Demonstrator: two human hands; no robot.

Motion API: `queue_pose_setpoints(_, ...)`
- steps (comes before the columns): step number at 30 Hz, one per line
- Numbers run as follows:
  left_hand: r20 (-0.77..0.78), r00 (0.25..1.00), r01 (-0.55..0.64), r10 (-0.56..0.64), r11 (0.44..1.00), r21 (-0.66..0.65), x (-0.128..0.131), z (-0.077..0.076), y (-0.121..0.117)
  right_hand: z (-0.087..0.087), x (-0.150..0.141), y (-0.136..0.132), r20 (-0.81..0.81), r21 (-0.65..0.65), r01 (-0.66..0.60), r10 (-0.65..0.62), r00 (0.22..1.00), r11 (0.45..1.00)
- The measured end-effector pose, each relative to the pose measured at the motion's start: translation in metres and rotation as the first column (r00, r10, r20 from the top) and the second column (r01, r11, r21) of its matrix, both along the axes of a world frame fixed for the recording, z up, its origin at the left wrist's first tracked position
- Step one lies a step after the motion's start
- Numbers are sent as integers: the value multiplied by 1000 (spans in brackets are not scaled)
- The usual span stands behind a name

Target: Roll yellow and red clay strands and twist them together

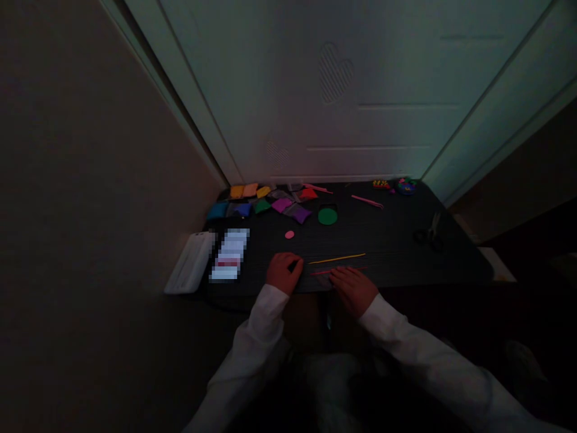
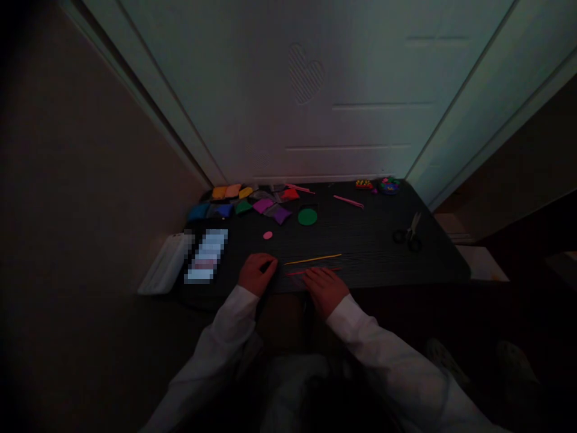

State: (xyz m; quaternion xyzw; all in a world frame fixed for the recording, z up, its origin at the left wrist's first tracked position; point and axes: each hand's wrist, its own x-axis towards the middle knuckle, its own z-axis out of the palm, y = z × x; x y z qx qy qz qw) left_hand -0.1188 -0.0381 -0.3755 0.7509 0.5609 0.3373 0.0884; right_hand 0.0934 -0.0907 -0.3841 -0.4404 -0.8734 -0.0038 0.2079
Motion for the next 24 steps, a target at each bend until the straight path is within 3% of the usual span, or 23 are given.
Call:
queue_pose_setpoints(6,-11,1000,4,-5,1000,-13,-1,0,1,-2,3,0,14,-8,-41,41,999,999)
queue_pose_setpoints(24,-1,1000,3,-3,1000,-12,0,1,0,-2,-3,-9,10,31,-1,0,1000,1000)
